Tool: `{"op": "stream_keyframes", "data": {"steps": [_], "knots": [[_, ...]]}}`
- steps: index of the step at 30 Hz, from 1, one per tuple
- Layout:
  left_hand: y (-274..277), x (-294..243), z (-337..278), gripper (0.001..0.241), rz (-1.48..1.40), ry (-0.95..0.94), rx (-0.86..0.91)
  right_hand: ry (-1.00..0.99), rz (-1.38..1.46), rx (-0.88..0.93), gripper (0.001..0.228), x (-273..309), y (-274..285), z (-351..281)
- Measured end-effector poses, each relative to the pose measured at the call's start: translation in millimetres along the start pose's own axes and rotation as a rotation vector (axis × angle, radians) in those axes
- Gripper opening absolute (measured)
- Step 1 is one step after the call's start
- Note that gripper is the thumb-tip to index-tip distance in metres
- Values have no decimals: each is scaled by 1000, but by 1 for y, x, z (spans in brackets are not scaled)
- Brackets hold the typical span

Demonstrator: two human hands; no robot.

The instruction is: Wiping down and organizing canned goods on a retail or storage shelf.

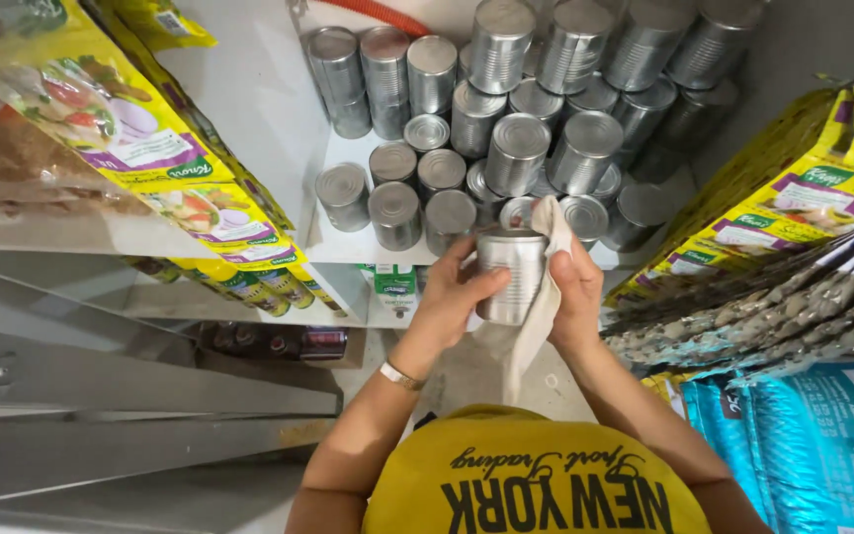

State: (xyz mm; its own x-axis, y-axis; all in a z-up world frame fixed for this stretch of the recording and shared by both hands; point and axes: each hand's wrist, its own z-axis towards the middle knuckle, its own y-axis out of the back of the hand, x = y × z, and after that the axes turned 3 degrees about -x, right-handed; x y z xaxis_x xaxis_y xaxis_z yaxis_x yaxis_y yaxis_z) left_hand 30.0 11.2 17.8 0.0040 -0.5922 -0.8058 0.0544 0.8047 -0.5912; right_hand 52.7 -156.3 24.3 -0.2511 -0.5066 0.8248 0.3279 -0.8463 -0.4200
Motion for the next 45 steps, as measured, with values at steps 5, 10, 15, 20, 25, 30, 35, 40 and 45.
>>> {"op": "stream_keyframes", "data": {"steps": [5,10,15,20,25,30,35,40,45], "knots": [[-18,-16,-14,78,740,-348,-111,387,-695,2,49,-14,14,-12],[-2,2,-1,71,330,-71,-38,-18,-5,-117,56,-12,12,-9],[-19,-19,-16,69,713,-200,-67,250,-606,-150,47,-17,17,-10],[-11,-14,-10,62,303,34,63,-276,180,-189,53,-22,31,-2],[3,9,-11,57,268,66,72,-75,-139,-163,52,-16,35,-5],[13,19,-7,54,281,109,73,119,-387,-26,51,-13,33,-1],[-2,15,-17,58,-8,-33,17,-120,70,-248,48,-7,14,-2],[-29,-6,-25,80,229,-482,-38,-481,313,-394,36,-66,54,-28],[-25,-7,-31,84,422,-537,-103,-467,651,-29,29,-75,86,-42]]}}
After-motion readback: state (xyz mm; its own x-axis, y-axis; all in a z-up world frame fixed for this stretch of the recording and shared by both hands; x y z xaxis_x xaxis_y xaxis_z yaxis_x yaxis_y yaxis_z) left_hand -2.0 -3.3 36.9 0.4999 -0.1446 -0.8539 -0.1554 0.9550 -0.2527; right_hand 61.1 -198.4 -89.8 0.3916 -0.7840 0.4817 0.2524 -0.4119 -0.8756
